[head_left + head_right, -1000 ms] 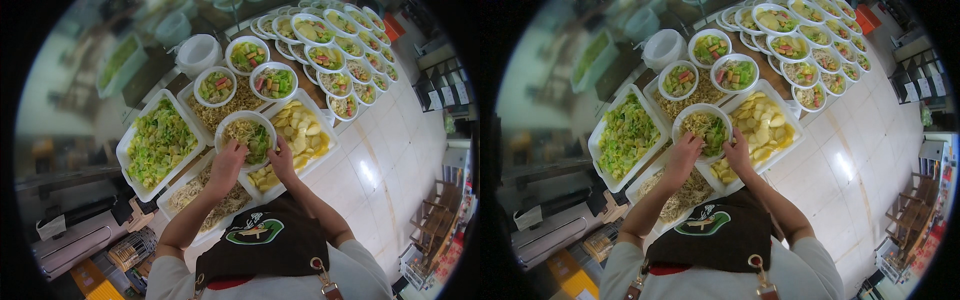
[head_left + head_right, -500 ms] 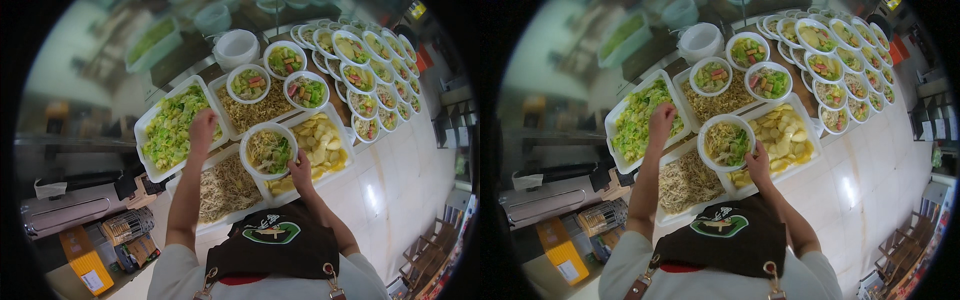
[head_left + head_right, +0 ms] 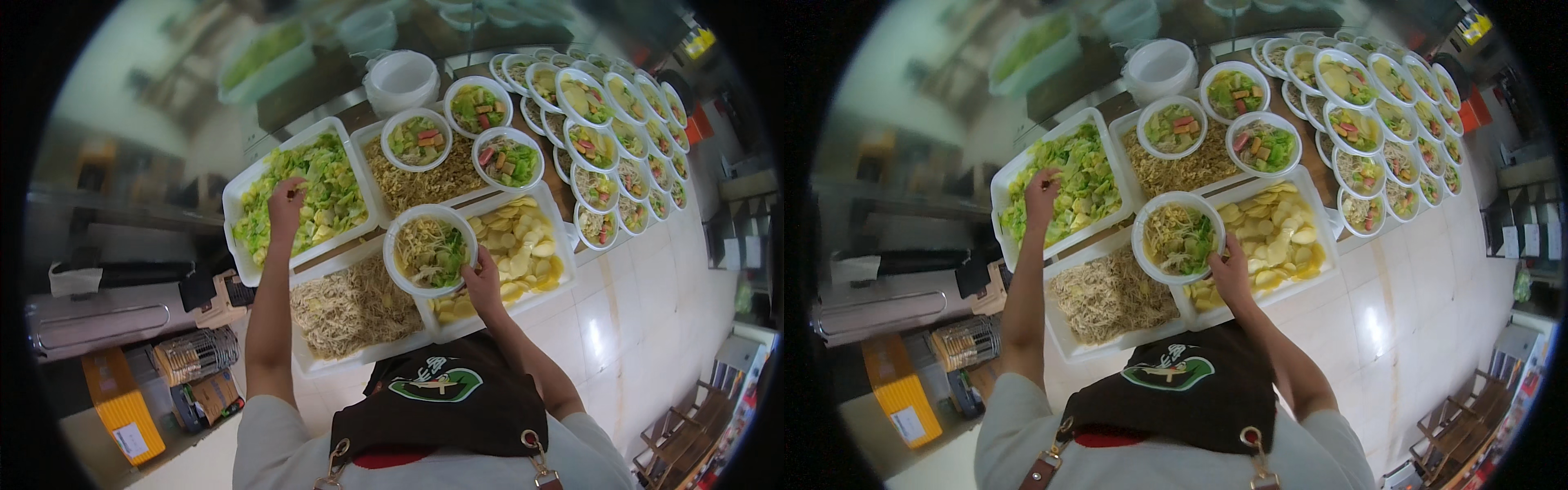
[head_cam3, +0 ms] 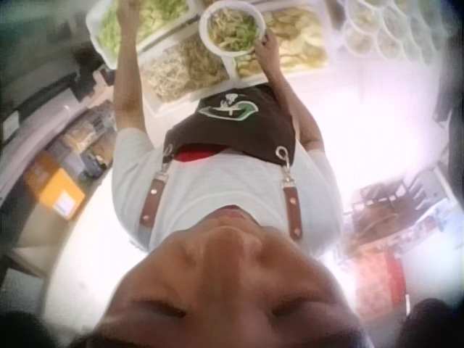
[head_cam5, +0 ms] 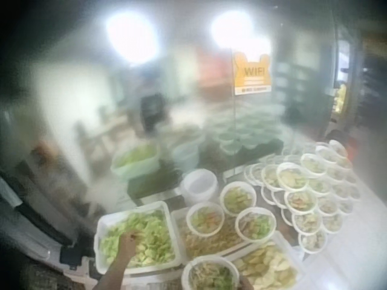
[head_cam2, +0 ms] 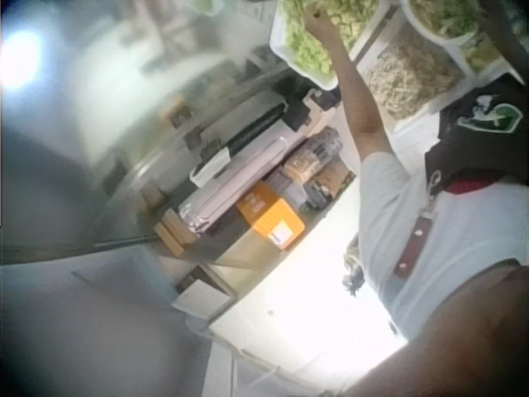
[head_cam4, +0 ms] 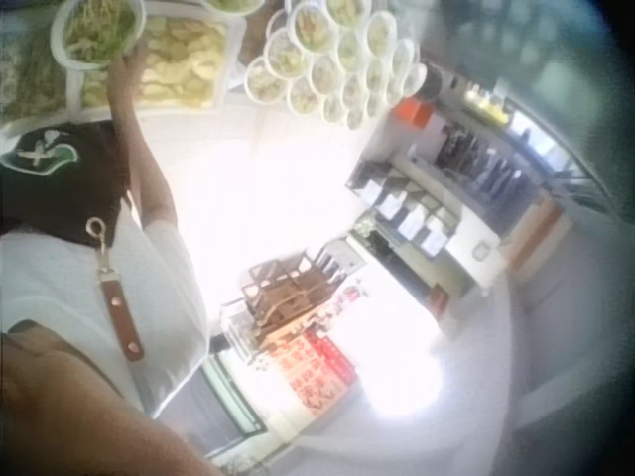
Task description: The person assembles multiple salads by hand, adding lettuce, noodles, sliced potatoes, and peanuts into individual bowls. They repeatedly move between ingredient trays and a table to complete each bowl, then place the finished bowls in a row.
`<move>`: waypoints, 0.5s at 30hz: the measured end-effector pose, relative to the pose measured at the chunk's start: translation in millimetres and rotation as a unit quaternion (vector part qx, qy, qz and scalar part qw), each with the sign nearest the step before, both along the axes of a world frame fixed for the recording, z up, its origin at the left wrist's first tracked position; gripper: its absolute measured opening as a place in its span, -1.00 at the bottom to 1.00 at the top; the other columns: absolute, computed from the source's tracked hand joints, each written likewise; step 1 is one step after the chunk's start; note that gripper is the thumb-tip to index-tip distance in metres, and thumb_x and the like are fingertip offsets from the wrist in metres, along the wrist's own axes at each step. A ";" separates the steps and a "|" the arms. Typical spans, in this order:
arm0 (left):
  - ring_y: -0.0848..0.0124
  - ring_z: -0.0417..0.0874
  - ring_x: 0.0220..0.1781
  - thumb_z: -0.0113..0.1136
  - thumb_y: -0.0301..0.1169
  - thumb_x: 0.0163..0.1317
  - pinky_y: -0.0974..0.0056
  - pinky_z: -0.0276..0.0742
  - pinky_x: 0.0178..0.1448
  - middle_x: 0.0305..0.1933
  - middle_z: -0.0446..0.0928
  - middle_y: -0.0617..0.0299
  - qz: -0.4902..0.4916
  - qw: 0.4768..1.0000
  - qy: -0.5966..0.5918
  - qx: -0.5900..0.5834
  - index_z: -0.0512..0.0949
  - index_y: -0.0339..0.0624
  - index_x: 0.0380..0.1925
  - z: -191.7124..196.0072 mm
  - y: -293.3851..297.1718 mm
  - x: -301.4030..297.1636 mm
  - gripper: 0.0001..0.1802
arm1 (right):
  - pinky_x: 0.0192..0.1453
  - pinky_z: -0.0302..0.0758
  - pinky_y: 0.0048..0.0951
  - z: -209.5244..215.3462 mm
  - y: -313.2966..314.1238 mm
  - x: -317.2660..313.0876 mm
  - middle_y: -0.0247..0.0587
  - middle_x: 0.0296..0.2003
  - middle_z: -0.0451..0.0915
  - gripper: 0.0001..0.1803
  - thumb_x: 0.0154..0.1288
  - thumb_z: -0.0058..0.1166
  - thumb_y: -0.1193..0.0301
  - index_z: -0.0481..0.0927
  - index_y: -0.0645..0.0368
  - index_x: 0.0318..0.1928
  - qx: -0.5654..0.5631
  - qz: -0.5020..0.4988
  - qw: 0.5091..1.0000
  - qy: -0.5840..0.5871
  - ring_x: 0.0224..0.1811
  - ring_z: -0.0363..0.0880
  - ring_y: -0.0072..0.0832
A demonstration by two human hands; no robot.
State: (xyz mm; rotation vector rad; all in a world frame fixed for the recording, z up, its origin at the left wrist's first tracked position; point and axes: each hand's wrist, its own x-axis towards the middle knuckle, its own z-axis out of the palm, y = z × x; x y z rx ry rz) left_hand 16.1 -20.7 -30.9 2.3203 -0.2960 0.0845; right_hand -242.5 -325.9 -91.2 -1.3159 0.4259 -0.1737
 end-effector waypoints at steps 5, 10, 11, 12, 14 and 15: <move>0.56 0.52 -0.29 0.09 -0.70 0.10 0.46 0.46 -0.22 -0.21 0.51 0.30 -0.112 0.973 0.087 -0.184 0.55 -0.18 -0.19 78.7 -20.6 -80.1 -0.72 | -0.51 0.58 -0.53 7.8 32.3 26.8 -0.23 -0.13 0.44 -0.54 0.17 -0.15 0.62 0.31 0.24 0.13 0.062 0.063 0.996 0.006 -0.44 0.57 -0.55; 0.28 0.56 -0.11 0.14 -0.63 0.08 0.32 0.49 -0.10 -0.09 0.46 0.11 -0.222 0.968 -0.009 0.118 0.52 -0.17 -0.08 77.3 -19.4 -173.2 -0.65 | -0.52 0.57 -0.54 37.9 89.7 43.1 -0.23 -0.14 0.48 -0.56 0.18 -0.14 0.60 0.31 0.24 0.12 0.055 0.167 0.984 -0.019 -0.46 0.56 -0.56; 0.30 0.58 -0.16 0.15 -0.62 0.08 0.33 0.49 -0.15 -0.13 0.47 0.11 -0.168 0.982 0.004 0.086 0.53 -0.18 -0.12 85.3 -6.5 -184.1 -0.69 | -0.52 0.57 -0.55 43.6 102.2 41.4 -0.23 -0.15 0.49 -0.56 0.19 -0.14 0.60 0.32 0.24 0.12 0.063 0.176 0.982 -0.016 -0.46 0.56 -0.57; 0.31 0.59 -0.21 0.16 -0.62 0.09 0.33 0.50 -0.21 -0.18 0.48 0.11 -0.116 0.992 0.019 0.051 0.54 -0.19 -0.17 96.6 7.8 -194.9 -0.73 | -0.52 0.57 -0.55 44.8 112.7 37.9 -0.24 -0.16 0.49 -0.56 0.19 -0.14 0.59 0.32 0.24 0.13 0.053 0.184 0.981 -0.022 -0.46 0.56 -0.57; 0.33 0.58 -0.29 0.15 -0.60 0.11 0.36 0.48 -0.30 -0.27 0.49 0.13 -0.020 0.999 0.025 -0.026 0.55 -0.23 -0.27 115.1 45.1 -214.6 -0.84 | -0.52 0.57 -0.55 44.4 137.4 29.6 -0.24 -0.18 0.50 -0.56 0.19 -0.14 0.59 0.32 0.23 0.13 0.035 0.200 0.979 -0.031 -0.46 0.57 -0.58; 0.34 0.57 -0.31 0.15 -0.62 0.10 0.38 0.45 -0.34 -0.32 0.49 0.14 0.021 1.000 -0.004 -0.023 0.54 -0.26 -0.35 123.8 64.4 -229.7 -0.90 | -0.51 0.57 -0.55 47.7 155.6 24.2 -0.24 -0.18 0.50 -0.55 0.19 -0.14 0.59 0.31 0.22 0.14 0.027 0.216 0.976 -0.025 -0.46 0.57 -0.58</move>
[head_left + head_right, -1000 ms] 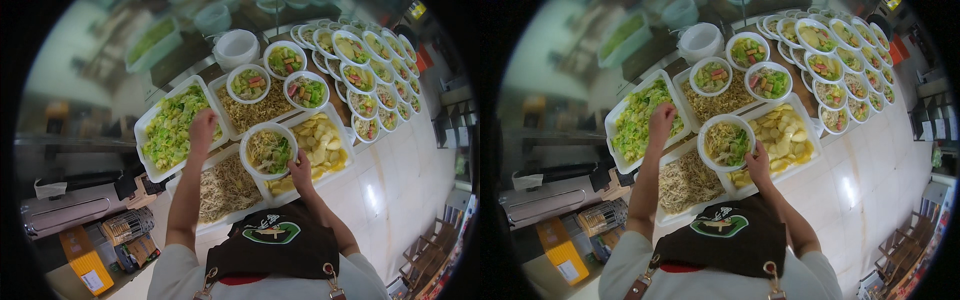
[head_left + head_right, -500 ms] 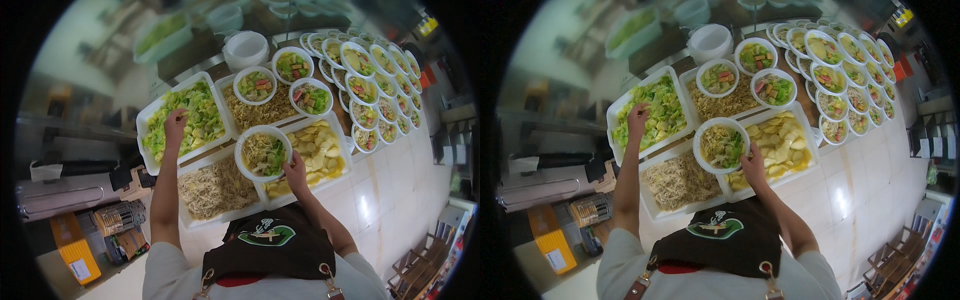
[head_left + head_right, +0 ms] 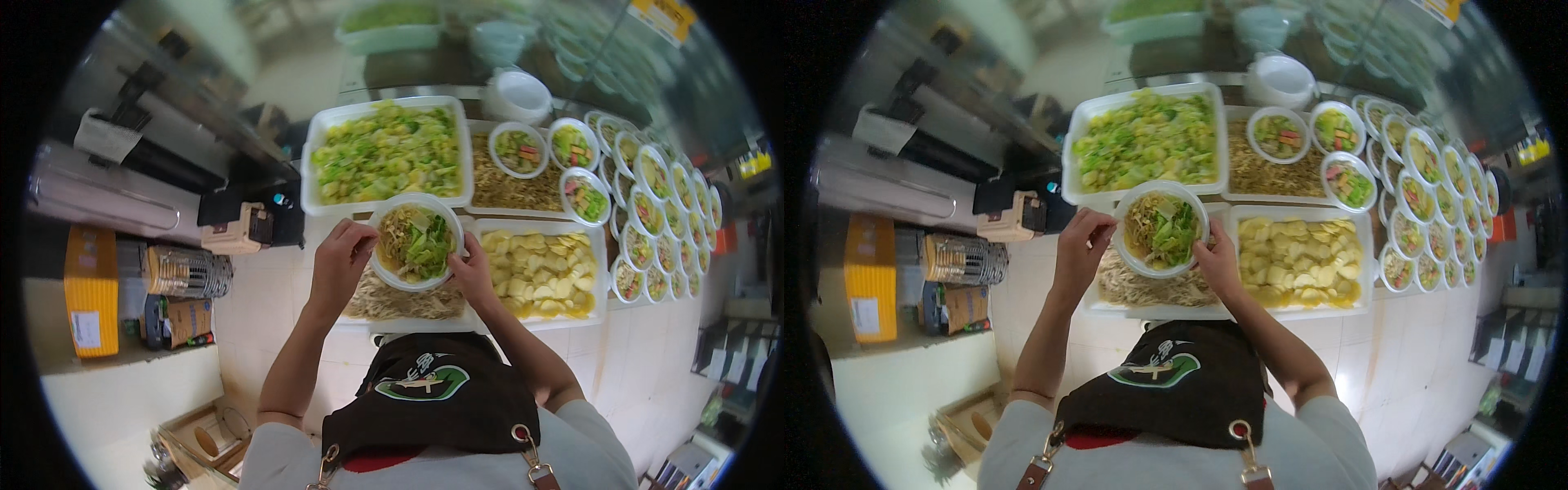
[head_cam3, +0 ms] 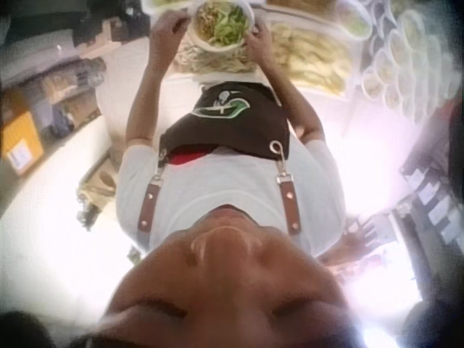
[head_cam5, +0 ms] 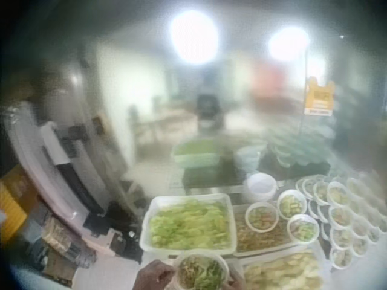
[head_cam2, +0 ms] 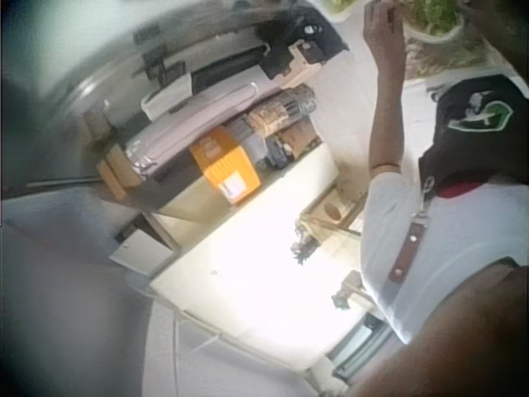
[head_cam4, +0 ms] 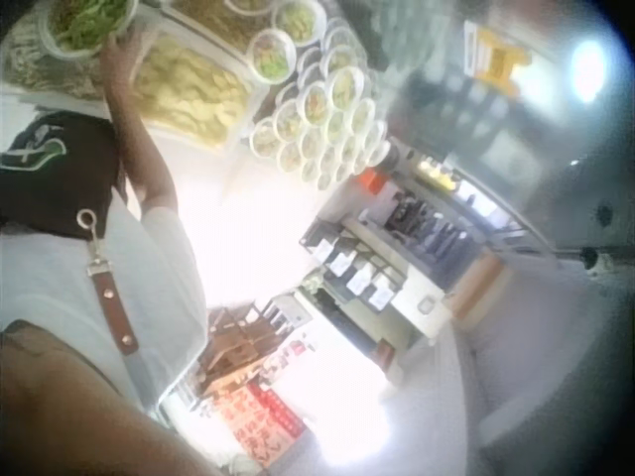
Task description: The person assembles multiple salads by hand, adding lettuce, noodles, sliced potatoes, and peanuts into individual bowls. They repeatedly move between ingredient trays and a table to complete each bowl, then place the finished bowls in a row.
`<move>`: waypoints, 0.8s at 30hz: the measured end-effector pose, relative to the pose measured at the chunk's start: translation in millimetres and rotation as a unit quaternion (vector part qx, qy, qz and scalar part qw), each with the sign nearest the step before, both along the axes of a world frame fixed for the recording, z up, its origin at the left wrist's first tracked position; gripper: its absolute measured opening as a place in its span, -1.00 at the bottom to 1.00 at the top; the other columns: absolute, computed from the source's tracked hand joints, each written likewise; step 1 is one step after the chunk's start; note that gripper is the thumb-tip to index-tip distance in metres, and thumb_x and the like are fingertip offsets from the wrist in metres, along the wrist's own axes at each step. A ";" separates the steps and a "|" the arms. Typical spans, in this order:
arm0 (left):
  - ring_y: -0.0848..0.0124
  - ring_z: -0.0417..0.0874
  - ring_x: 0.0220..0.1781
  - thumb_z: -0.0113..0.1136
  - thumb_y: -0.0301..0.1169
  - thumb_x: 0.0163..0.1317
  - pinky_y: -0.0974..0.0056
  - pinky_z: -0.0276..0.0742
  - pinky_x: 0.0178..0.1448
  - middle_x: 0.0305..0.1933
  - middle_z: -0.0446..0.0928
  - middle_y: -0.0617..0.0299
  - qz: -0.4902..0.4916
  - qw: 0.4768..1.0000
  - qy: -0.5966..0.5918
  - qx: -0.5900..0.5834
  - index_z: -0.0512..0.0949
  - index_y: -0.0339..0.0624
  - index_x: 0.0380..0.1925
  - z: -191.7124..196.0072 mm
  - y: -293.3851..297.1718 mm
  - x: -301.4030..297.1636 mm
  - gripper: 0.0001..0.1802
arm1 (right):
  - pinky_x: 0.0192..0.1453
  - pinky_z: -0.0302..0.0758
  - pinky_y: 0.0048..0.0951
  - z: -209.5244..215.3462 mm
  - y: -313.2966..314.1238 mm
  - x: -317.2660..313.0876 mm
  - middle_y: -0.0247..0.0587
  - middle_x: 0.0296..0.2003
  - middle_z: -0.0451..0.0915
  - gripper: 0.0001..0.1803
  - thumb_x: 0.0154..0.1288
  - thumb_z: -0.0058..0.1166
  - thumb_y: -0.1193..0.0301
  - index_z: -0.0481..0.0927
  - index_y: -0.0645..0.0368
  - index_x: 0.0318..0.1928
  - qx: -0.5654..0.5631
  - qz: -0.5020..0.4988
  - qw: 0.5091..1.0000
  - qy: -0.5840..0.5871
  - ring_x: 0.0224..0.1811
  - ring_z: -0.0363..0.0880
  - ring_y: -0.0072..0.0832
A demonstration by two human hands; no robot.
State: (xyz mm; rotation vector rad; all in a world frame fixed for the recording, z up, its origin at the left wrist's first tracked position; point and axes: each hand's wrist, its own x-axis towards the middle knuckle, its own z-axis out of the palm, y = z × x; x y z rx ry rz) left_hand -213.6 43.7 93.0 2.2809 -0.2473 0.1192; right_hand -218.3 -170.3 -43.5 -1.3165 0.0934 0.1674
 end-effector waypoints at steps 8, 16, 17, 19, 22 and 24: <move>0.14 0.54 -0.33 0.15 -0.58 0.05 0.26 0.47 -0.23 -0.42 0.47 0.08 0.089 0.993 -0.048 -0.066 0.52 -0.25 -0.37 -13.5 141.8 -98.2 -0.89 | -0.52 0.54 -0.62 -4.3 148.7 -66.6 -0.28 -0.23 0.53 -0.60 0.19 -0.08 0.57 0.38 0.20 0.09 0.037 0.054 0.998 -0.013 -0.42 0.54 -0.64; 0.17 0.54 -0.13 0.23 -0.48 0.02 0.19 0.51 -0.04 -0.14 0.52 0.12 0.184 0.982 -0.037 -0.001 0.55 -0.22 -0.27 -21.5 252.7 -199.4 -0.78 | -0.46 0.56 -0.52 4.3 286.5 -120.4 -0.26 -0.25 0.50 -0.62 0.19 -0.13 0.60 0.35 0.22 0.06 -0.055 0.220 0.974 0.009 -0.37 0.54 -0.55; 0.17 0.55 -0.14 0.24 -0.49 0.01 0.19 0.52 -0.05 -0.14 0.52 0.12 0.273 0.959 0.008 -0.071 0.56 -0.22 -0.26 -23.6 265.9 -215.7 -0.77 | -0.50 0.56 -0.49 5.3 300.0 -126.1 -0.24 -0.27 0.49 -0.61 0.18 -0.14 0.60 0.33 0.23 0.06 -0.076 0.236 0.969 -0.007 -0.39 0.55 -0.51; 0.15 0.59 -0.14 0.22 -0.51 -0.02 0.21 0.54 -0.06 -0.18 0.55 0.08 0.344 0.931 0.035 -0.116 0.56 -0.21 -0.22 -52.8 281.0 -253.4 -0.71 | -0.52 0.53 -0.48 -30.8 317.3 -129.5 -0.21 -0.21 0.50 -0.56 0.18 -0.11 0.60 0.32 0.19 0.11 -0.056 0.317 0.947 0.012 -0.37 0.55 -0.49; 0.04 0.32 0.24 0.21 -0.46 -0.06 0.11 0.42 0.17 0.22 0.28 -0.03 0.249 0.931 0.043 0.262 0.51 -0.15 -0.06 -80.0 261.8 -295.6 -0.55 | -0.50 0.55 -0.50 -52.9 337.7 -141.4 -0.25 -0.18 0.49 -0.64 0.24 -0.08 0.52 0.35 0.20 0.07 -0.051 0.418 0.905 0.056 -0.30 0.54 -0.53; 0.02 0.32 0.20 0.27 -0.40 -0.05 0.13 0.37 0.21 0.18 0.28 0.00 0.375 0.916 0.038 0.136 0.48 -0.13 -0.06 -62.0 261.9 -322.1 -0.54 | -0.34 0.60 -0.40 -77.3 346.8 -153.3 -0.21 -0.14 0.48 -0.63 0.22 -0.11 0.52 0.34 0.20 0.07 -0.032 0.511 0.852 0.111 -0.23 0.56 -0.42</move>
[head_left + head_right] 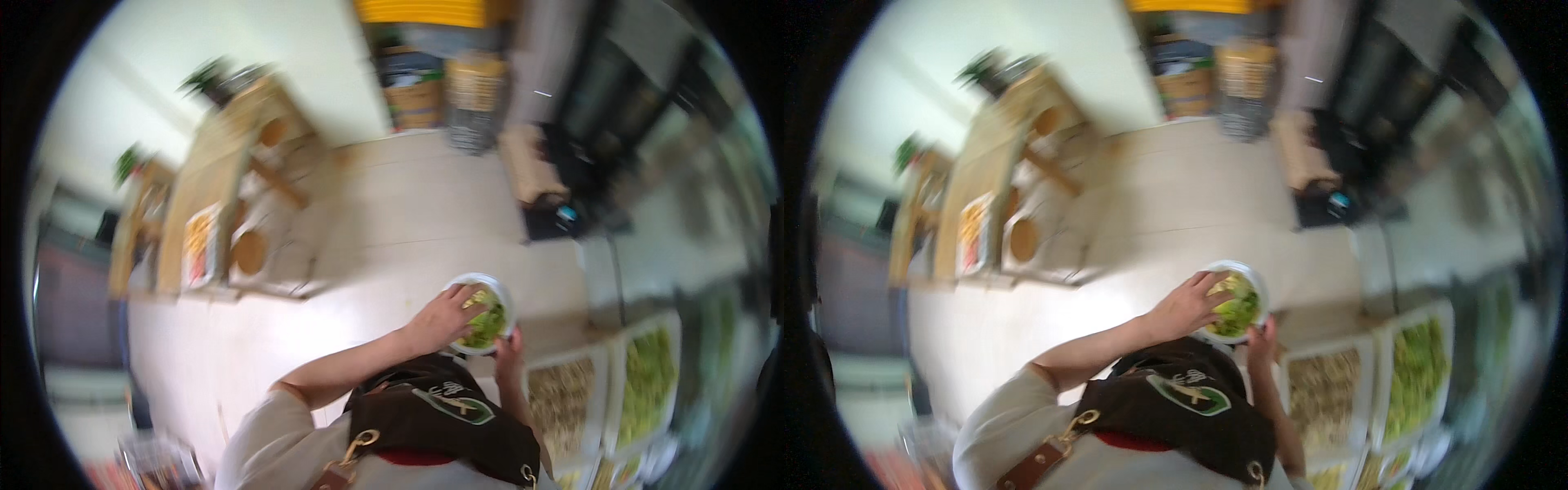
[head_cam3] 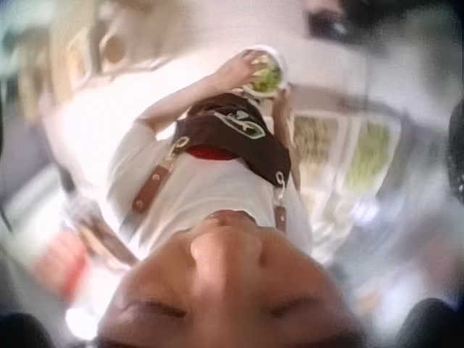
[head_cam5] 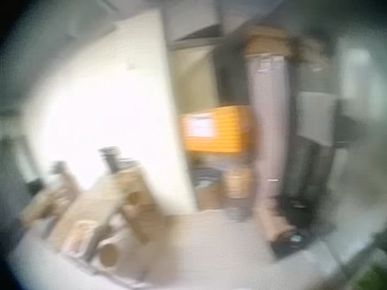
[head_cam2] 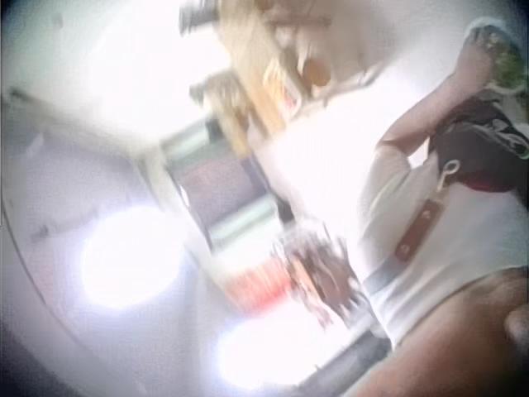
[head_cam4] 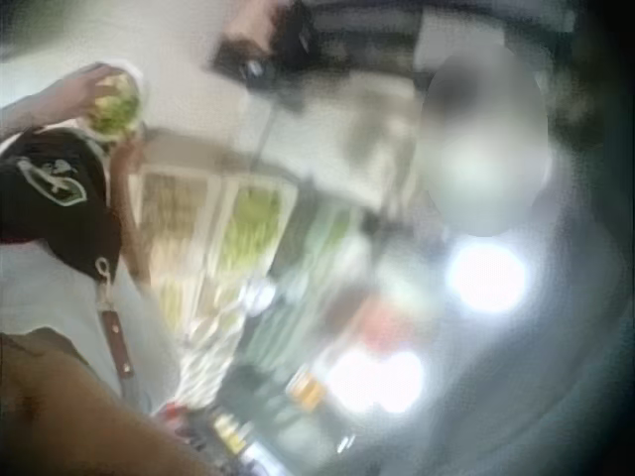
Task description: The person assembles multiple salads by hand, adding lettuce, noodles, sliced potatoes, and peanuts into individual bowls. They repeatedly move between ingredient trays and a table to complete each bowl, then place the finished bowls in a row.
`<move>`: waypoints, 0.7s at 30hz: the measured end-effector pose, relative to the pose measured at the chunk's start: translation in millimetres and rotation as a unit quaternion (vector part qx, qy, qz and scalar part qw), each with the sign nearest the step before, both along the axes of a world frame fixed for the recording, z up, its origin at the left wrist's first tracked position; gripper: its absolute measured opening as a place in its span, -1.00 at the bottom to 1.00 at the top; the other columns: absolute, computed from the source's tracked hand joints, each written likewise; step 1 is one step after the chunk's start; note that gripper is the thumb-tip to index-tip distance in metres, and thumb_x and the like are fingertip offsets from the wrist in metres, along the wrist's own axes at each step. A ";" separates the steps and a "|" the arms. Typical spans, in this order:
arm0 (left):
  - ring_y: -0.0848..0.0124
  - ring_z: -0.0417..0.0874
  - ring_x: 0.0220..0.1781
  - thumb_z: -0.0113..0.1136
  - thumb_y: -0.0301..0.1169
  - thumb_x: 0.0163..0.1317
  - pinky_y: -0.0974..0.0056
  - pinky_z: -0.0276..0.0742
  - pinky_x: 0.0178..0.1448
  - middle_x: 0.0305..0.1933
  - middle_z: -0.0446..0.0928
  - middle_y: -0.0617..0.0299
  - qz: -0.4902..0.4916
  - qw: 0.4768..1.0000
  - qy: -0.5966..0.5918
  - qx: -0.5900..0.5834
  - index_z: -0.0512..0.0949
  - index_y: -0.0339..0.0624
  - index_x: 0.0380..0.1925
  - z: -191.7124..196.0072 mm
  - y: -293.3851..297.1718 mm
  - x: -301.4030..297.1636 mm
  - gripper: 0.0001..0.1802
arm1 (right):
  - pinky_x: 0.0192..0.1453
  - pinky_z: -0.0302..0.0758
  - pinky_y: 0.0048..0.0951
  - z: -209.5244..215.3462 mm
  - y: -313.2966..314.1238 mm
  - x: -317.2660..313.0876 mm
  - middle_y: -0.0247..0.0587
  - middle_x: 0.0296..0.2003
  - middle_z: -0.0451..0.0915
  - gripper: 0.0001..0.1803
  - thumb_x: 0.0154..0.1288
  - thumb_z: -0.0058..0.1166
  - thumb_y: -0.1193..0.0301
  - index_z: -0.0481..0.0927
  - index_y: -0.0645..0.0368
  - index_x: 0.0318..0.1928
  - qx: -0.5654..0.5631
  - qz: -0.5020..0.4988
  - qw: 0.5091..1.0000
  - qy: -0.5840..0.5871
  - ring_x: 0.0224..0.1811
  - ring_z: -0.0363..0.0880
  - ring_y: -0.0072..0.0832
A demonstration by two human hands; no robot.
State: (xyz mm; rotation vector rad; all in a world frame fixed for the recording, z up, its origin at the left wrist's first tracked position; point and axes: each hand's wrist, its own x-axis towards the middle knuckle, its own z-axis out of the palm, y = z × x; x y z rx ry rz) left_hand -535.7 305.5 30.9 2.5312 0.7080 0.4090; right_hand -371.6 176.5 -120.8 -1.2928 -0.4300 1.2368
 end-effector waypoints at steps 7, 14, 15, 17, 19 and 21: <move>0.16 0.53 -0.10 0.14 -0.39 0.12 0.18 0.49 -0.05 -0.11 0.46 0.13 0.397 0.911 0.006 -0.109 0.48 -0.11 -0.11 -44.8 -23.5 -152.3 -0.71 | -0.48 0.60 -0.39 -32.2 37.4 -44.5 -0.19 -0.15 0.47 -0.58 0.17 -0.21 0.62 0.30 0.18 0.08 -0.028 0.196 0.978 0.062 -0.28 0.58 -0.37; 0.11 0.52 -0.08 0.16 -0.41 0.07 0.11 0.47 -0.04 -0.19 0.47 0.10 0.602 0.787 0.000 -0.136 0.50 -0.09 -0.20 -109.9 -46.2 -358.5 -0.75 | 0.10 0.32 -0.46 -25.1 163.3 -161.3 -0.24 -0.08 0.43 -0.53 0.11 -0.16 0.69 0.32 0.26 0.09 0.055 0.203 0.975 -0.065 -0.05 0.38 -0.50; 0.11 0.52 -0.08 0.16 -0.41 0.08 0.10 0.47 -0.05 -0.19 0.47 0.10 0.622 0.771 0.010 -0.137 0.50 -0.08 -0.20 -119.0 -48.2 -389.1 -0.76 | 0.11 0.31 -0.46 -15.6 178.3 -186.0 -0.23 -0.07 0.43 -0.53 0.11 -0.17 0.69 0.31 0.26 0.10 0.060 0.191 0.977 -0.068 -0.04 0.37 -0.50; 0.12 0.55 -0.15 0.17 -0.40 0.09 0.12 0.49 -0.09 -0.19 0.48 0.09 0.652 0.745 0.019 -0.139 0.50 -0.06 -0.20 -136.0 -41.2 -460.1 -0.77 | 0.13 0.30 -0.44 -10.8 202.5 -223.4 -0.21 -0.02 0.40 -0.54 0.15 -0.19 0.68 0.29 0.26 0.12 0.032 0.263 0.963 -0.045 0.01 0.36 -0.48; 0.19 0.58 -0.26 0.18 -0.43 0.07 0.15 0.51 -0.15 -0.25 0.49 0.09 0.689 0.711 0.003 -0.144 0.54 -0.08 -0.23 -134.2 -21.7 -524.0 -0.78 | 0.15 0.30 -0.42 -5.5 226.8 -260.1 -0.20 0.01 0.38 -0.54 0.17 -0.19 0.66 0.27 0.25 0.13 0.052 0.310 0.949 -0.036 0.03 0.36 -0.46; 0.21 0.59 -0.26 0.21 -0.44 0.04 0.16 0.51 -0.16 -0.26 0.51 0.09 0.715 0.692 0.019 -0.101 0.56 -0.10 -0.26 -137.5 -4.2 -591.5 -0.79 | 0.07 0.39 -0.43 22.3 248.1 -304.4 -0.21 0.00 0.39 -0.56 0.17 -0.19 0.65 0.28 0.23 0.12 0.028 0.275 0.961 -0.017 0.01 0.39 -0.47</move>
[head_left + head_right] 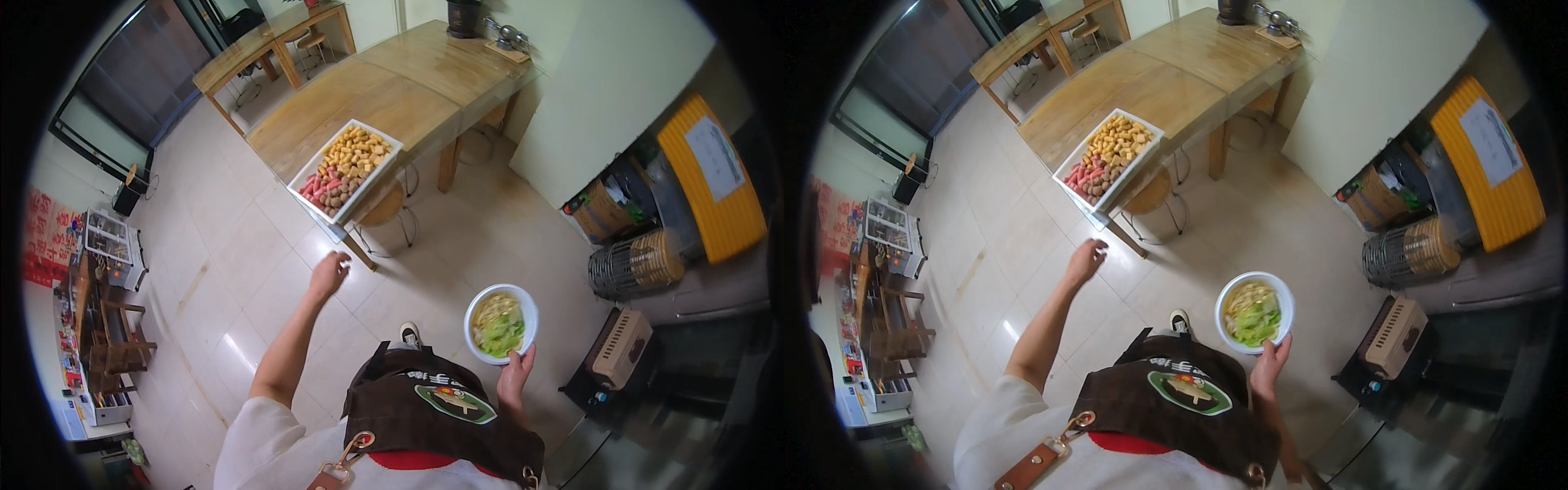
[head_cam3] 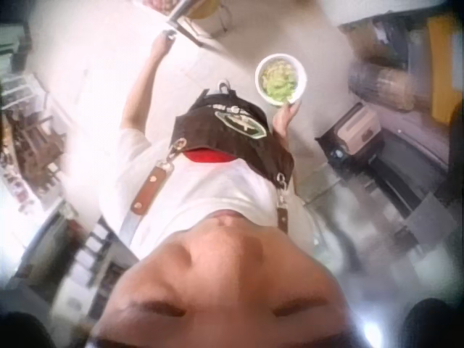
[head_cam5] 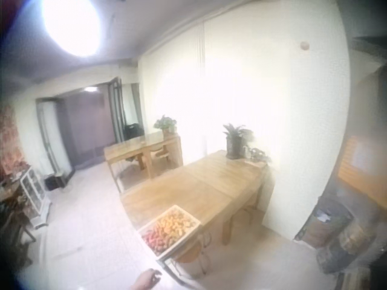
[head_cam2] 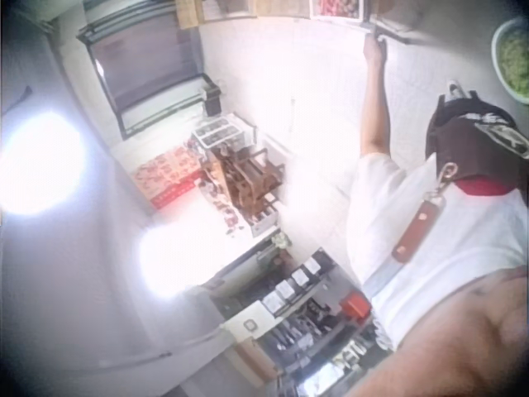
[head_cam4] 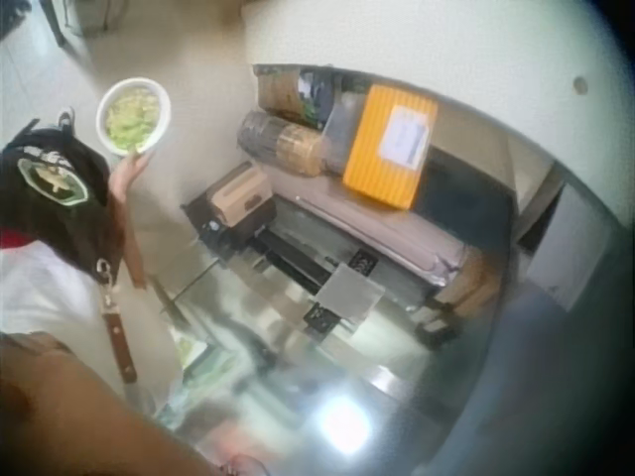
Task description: The person assembles multiple salads by hand, adding lettuce, noodles, sliced potatoes, and peanuts into individual bowls. They repeatedly move between ingredient trays and a table to complete each bowl, then place the finished bowls in a row.
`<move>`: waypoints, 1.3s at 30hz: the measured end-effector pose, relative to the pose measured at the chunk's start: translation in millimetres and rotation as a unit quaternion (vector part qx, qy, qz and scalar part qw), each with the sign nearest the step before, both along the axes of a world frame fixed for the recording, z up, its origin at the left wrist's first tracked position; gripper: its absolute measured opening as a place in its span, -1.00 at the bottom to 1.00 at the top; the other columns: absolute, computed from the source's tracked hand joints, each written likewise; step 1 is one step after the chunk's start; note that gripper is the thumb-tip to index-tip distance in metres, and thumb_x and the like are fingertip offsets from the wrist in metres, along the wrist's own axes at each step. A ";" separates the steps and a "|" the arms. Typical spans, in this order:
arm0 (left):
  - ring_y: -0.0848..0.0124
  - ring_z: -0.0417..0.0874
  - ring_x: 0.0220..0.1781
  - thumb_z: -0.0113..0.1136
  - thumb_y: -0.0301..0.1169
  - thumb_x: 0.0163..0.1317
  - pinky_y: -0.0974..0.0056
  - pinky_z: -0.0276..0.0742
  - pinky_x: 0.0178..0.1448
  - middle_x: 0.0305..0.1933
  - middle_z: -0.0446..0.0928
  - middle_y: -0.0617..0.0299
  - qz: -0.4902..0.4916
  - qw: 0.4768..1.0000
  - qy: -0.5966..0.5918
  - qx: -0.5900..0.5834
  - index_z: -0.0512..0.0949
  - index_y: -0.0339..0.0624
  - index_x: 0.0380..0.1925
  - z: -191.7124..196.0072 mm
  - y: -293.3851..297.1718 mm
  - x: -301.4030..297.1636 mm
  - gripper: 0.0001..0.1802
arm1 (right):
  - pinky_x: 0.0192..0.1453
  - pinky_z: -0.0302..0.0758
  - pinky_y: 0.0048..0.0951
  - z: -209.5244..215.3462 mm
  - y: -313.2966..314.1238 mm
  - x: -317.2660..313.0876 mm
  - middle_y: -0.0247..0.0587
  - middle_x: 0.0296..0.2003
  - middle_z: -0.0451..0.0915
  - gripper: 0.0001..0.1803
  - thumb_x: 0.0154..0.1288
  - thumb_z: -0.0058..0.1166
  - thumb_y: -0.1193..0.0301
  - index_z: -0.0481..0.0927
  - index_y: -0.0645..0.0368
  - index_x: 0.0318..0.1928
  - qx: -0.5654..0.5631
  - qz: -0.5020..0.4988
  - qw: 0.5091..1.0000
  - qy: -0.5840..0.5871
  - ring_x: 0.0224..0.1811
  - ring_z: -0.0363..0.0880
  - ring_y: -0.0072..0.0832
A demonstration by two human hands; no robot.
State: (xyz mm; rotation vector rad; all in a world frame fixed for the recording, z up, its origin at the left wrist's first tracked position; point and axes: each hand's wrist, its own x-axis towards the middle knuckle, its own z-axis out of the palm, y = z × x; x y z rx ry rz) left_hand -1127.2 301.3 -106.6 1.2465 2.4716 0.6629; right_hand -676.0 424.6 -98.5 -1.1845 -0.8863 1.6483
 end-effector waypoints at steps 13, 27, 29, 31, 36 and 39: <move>0.00 0.53 -0.04 0.04 -0.40 0.11 0.04 0.37 0.09 -0.12 0.54 0.01 0.228 0.966 0.121 0.028 0.45 -0.05 -0.02 -69.5 139.0 -246.4 -0.63 | 0.08 0.45 -0.36 18.2 167.5 -134.0 -0.15 0.04 0.39 -0.47 0.16 -0.25 0.69 0.22 0.24 0.20 0.053 0.096 0.993 -0.032 0.06 0.41 -0.40; 0.06 0.55 -0.13 0.06 -0.42 0.12 0.12 0.46 -0.04 -0.19 0.50 -0.09 0.282 0.952 -0.072 0.098 0.41 -0.25 -0.15 -83.2 206.4 -284.6 -0.72 | 0.04 0.39 -0.51 47.9 308.6 -244.2 -0.22 -0.07 0.45 -0.57 0.15 -0.21 0.68 0.31 0.29 0.09 0.053 0.215 0.973 -0.058 -0.04 0.42 -0.53; -0.01 0.51 -0.12 0.07 -0.41 0.11 0.07 0.42 -0.02 -0.16 0.46 -0.11 0.288 0.956 -0.023 0.050 0.38 -0.24 -0.16 -84.4 228.0 -279.6 -0.71 | 0.03 0.39 -0.52 51.1 307.7 -253.9 -0.23 -0.07 0.45 -0.57 0.15 -0.21 0.68 0.31 0.28 0.08 0.042 0.211 0.975 -0.059 -0.06 0.43 -0.54; -0.02 0.48 -0.13 0.10 -0.41 0.10 0.05 0.40 -0.02 -0.16 0.44 -0.13 0.305 0.949 -0.003 0.078 0.37 -0.23 -0.16 -87.3 238.7 -271.9 -0.71 | 0.00 0.40 -0.54 52.5 305.0 -261.4 -0.24 -0.08 0.45 -0.58 0.15 -0.21 0.68 0.32 0.27 0.08 0.027 0.201 0.978 -0.056 -0.08 0.43 -0.56; 0.22 0.53 -0.34 0.22 -0.39 0.02 0.18 0.46 -0.21 -0.43 0.49 0.05 0.248 0.955 -0.097 0.129 0.41 -0.20 -0.20 -78.9 221.9 -280.2 -0.67 | -0.09 0.45 -0.57 33.5 284.7 -275.3 -0.24 -0.10 0.46 -0.60 0.16 -0.21 0.67 0.33 0.25 0.06 0.023 0.154 0.987 -0.043 -0.10 0.45 -0.57; 0.38 0.49 -0.46 0.27 -0.41 -0.03 0.28 0.44 -0.34 -0.56 0.46 0.21 0.211 0.959 -0.161 0.101 0.43 -0.19 -0.23 -76.3 210.5 -292.0 -0.67 | -0.17 0.49 -0.57 40.7 265.1 -294.2 -0.23 -0.11 0.46 -0.61 0.17 -0.21 0.66 0.33 0.23 0.05 -0.005 0.138 0.990 -0.025 -0.14 0.47 -0.55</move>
